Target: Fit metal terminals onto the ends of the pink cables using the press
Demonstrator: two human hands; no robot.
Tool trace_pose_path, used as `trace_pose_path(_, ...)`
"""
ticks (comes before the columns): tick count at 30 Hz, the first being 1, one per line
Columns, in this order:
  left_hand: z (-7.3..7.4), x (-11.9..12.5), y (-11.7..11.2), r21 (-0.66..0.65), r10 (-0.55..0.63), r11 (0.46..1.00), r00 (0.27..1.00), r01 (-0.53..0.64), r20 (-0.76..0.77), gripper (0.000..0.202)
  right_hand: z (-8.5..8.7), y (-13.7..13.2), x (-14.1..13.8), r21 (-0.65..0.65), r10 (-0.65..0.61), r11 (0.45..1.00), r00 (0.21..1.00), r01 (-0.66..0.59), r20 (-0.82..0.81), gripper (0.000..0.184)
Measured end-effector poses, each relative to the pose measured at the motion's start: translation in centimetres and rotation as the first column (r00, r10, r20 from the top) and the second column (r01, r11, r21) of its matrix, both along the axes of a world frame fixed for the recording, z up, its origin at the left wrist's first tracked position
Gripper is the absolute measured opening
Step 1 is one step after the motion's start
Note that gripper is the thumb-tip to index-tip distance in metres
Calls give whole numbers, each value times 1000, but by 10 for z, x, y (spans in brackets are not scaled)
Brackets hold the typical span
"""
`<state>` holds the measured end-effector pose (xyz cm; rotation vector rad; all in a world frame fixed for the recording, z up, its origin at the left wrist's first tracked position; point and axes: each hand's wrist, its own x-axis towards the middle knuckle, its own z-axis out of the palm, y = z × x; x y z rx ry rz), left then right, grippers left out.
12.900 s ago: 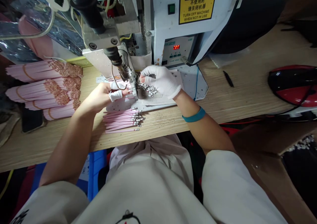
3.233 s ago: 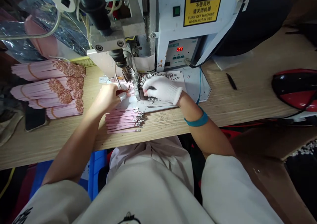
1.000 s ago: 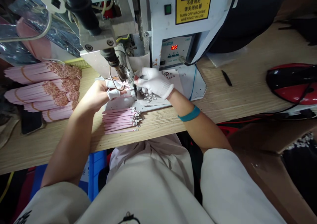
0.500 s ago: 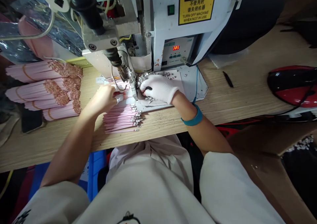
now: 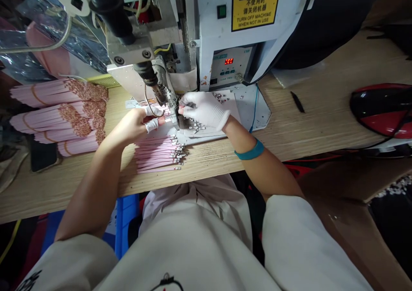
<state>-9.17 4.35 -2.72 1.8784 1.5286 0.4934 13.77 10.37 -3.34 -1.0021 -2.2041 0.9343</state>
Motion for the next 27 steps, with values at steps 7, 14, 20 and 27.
trace_pose_path(7, 2, 1, 1, 7, 17, 1000, 983, -19, 183, 28, 7, -6, -12, -570, -94, 819, 964, -66, -248, 10)
trace_pose_path(14, -4, 2, 4, -18, 83, 996, 954, -82, 289, 27, 2, 1, -14, -709, -88, 679, 937, -192, -338, 16)
trace_pose_path(20, -5, 6, 4, -58, 131, 991, 951, -119, 281, 21, 2, -1, -17, -682, -83, 712, 944, -168, -319, 17)
trace_pose_path(27, -9, 8, 8, -71, 174, 985, 930, -159, 323, 19, 5, -7, -19, -646, -121, 759, 960, -75, -253, 17)
